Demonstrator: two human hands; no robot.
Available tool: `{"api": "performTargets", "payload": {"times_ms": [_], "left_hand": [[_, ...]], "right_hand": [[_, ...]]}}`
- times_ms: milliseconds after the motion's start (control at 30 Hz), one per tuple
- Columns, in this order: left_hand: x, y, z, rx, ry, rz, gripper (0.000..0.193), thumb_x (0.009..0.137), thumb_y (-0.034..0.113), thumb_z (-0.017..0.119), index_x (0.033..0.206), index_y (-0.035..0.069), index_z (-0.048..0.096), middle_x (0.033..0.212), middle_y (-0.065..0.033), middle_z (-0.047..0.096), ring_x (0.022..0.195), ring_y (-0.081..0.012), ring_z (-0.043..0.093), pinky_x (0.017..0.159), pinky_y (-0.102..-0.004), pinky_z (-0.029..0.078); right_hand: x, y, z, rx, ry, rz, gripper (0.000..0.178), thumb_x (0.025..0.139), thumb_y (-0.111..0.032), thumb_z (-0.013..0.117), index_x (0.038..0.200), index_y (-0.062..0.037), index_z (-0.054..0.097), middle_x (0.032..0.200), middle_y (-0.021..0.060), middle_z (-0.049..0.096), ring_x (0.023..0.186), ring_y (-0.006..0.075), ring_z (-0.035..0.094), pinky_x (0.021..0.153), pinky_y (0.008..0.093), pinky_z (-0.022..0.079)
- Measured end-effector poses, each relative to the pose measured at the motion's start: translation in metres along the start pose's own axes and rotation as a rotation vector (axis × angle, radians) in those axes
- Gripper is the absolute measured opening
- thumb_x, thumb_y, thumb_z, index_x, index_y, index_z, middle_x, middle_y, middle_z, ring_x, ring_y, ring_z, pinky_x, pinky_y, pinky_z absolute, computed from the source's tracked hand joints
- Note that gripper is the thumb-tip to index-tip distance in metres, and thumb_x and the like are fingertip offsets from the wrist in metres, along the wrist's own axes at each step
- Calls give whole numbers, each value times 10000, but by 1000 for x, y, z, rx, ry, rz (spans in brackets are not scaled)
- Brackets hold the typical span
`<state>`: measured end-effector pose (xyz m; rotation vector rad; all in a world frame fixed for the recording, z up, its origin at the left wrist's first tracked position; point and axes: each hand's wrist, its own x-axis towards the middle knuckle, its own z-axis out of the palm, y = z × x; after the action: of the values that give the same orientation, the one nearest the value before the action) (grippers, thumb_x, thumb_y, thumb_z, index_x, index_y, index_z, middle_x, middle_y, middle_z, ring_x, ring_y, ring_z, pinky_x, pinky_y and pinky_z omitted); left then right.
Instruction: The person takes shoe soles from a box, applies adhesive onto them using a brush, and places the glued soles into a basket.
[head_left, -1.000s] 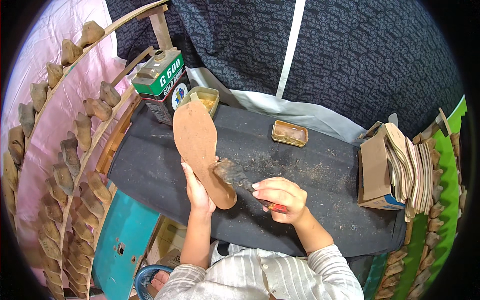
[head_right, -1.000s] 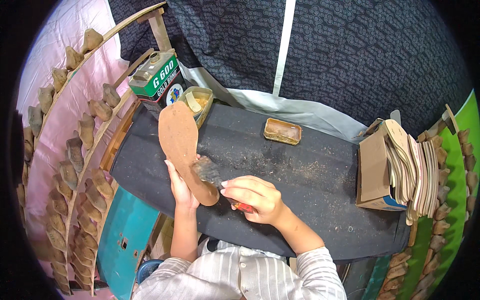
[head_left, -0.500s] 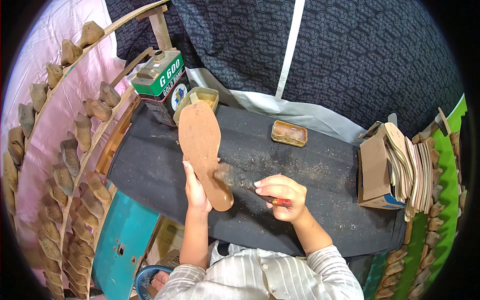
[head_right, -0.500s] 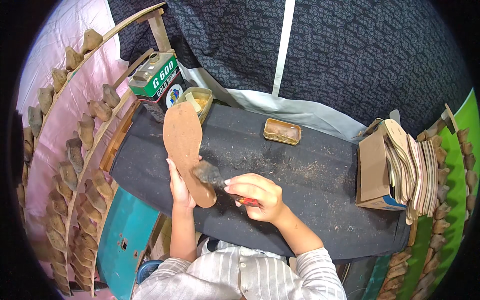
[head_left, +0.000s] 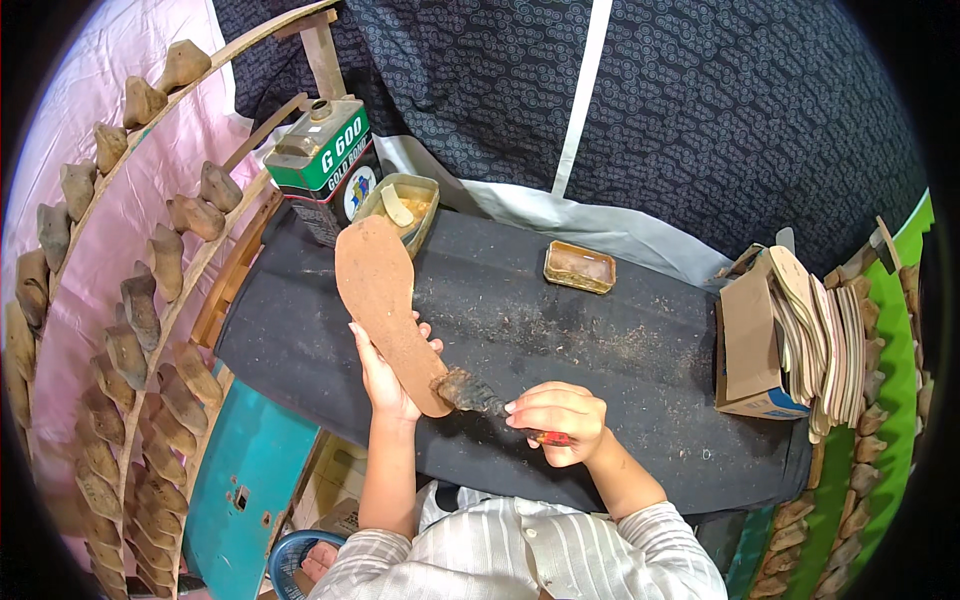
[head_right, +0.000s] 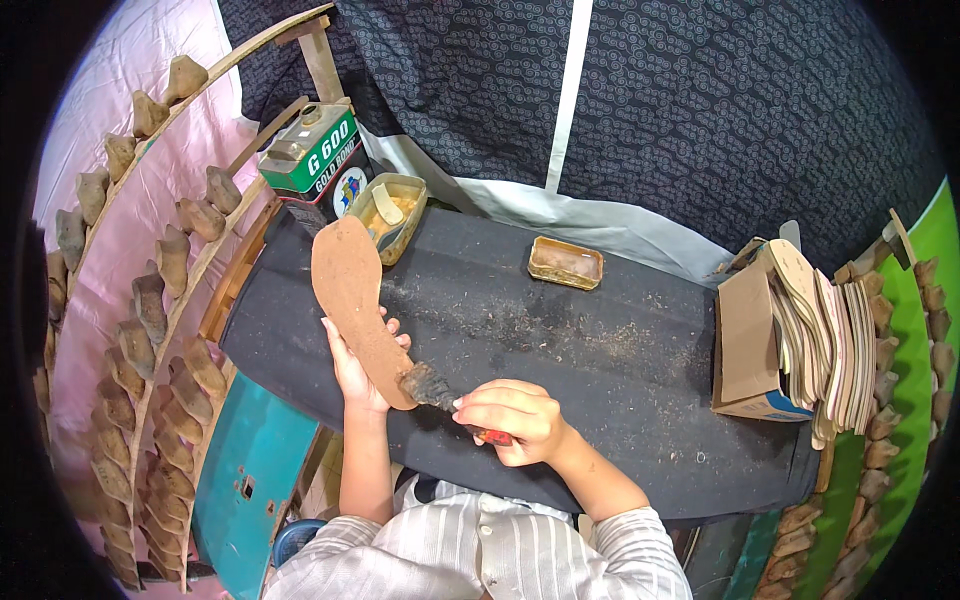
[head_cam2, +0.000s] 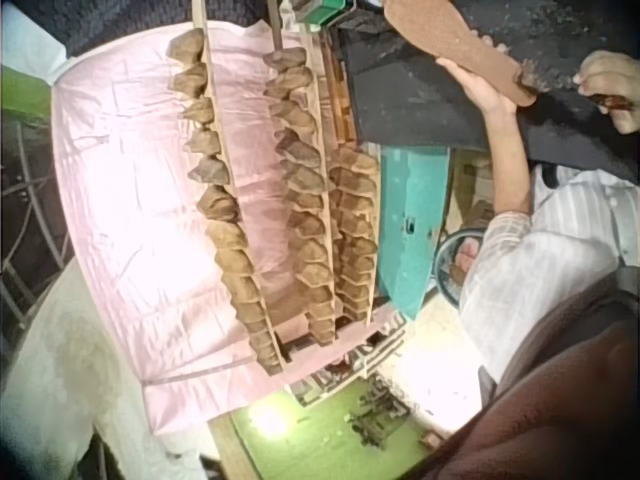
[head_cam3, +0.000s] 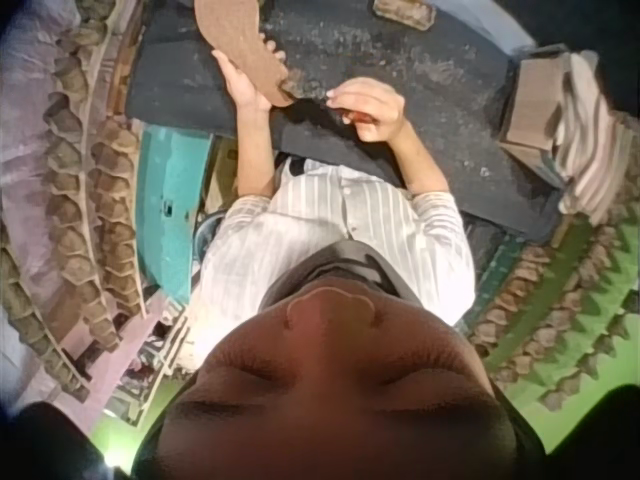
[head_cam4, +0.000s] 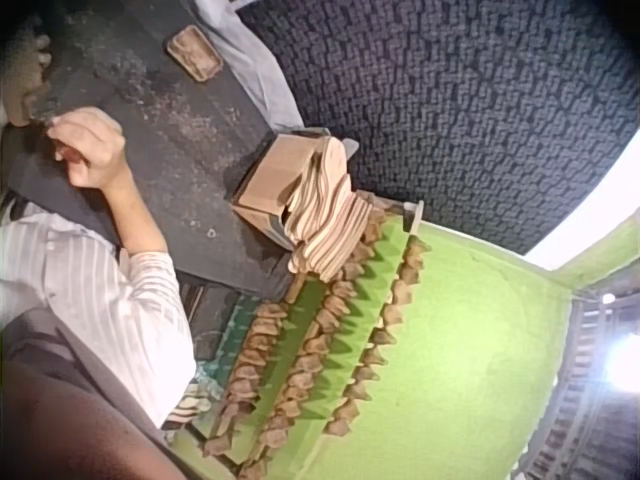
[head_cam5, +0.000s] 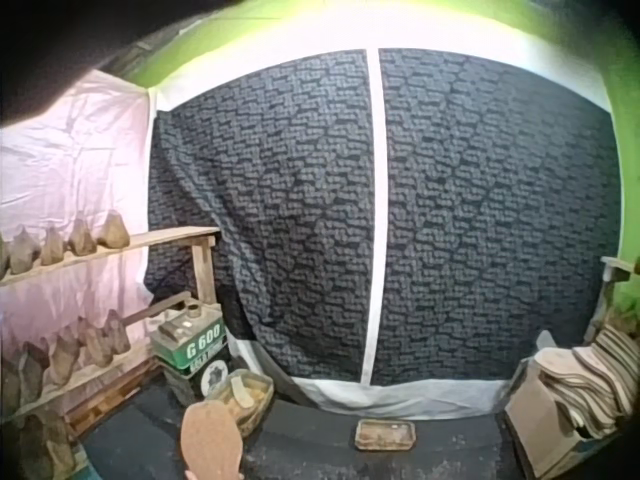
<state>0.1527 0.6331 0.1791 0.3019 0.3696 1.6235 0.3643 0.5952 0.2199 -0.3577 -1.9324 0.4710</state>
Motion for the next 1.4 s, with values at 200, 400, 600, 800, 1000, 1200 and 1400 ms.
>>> {"api": "performTargets", "payload": {"times_ms": [200, 400, 600, 800, 1000, 1200, 1400], "left_hand": [[-2, -7, 15, 146, 116, -2, 627, 916, 598, 323, 1174, 47, 476, 978, -88, 537, 821, -222, 536, 657, -385, 485], [3, -4, 10, 116, 114, 42, 626, 908, 602, 346, 1160, 44, 478, 962, -87, 540, 826, -223, 541, 650, -383, 487], [1, -2, 17, 84, 99, 50, 627, 908, 601, 349, 1142, 37, 488, 963, -88, 537, 814, -222, 536, 657, -388, 483], [3, -7, 14, 97, 85, 45, 618, 912, 596, 343, 1154, 45, 483, 969, -87, 536, 824, -219, 524, 662, -386, 478], [3, -7, 11, 106, 90, 53, 622, 910, 599, 341, 1158, 47, 484, 973, -86, 536, 833, -220, 524, 676, -395, 477], [2, -6, 19, 105, 137, 72, 613, 920, 590, 328, 1160, 48, 482, 976, -87, 526, 832, -220, 506, 667, -387, 467], [0, -4, 14, 56, 41, 41, 591, 932, 568, 316, 1162, 49, 482, 968, -87, 524, 827, -218, 506, 672, -388, 477]], "right_hand": [[2, 0, 0, -35, 40, -14, 302, 591, -15, 694, 891, 6, 668, 910, 124, 656, 767, 266, 646, 679, 334, 538], [-7, -5, -2, 15, -68, -46, 294, 612, -32, 695, 902, 3, 667, 925, 122, 651, 770, 267, 646, 660, 335, 535], [-4, -8, -4, 18, -15, -71, 286, 620, -26, 682, 904, 1, 669, 919, 125, 653, 767, 265, 647, 647, 328, 531], [-7, -9, -9, 29, -117, -10, 283, 612, -24, 670, 894, 4, 666, 912, 133, 656, 777, 269, 650, 665, 336, 530], [-5, -7, -15, 25, -48, 0, 284, 606, -23, 676, 887, 15, 661, 913, 135, 658, 783, 265, 652, 671, 336, 534], [-9, -8, -14, -36, -112, -1, 290, 605, -30, 680, 891, 7, 665, 907, 124, 661, 779, 265, 650, 678, 334, 537], [-11, -8, -18, 76, 24, 17, 284, 597, -26, 676, 877, 21, 659, 904, 129, 662, 768, 265, 651, 684, 344, 536]]}}
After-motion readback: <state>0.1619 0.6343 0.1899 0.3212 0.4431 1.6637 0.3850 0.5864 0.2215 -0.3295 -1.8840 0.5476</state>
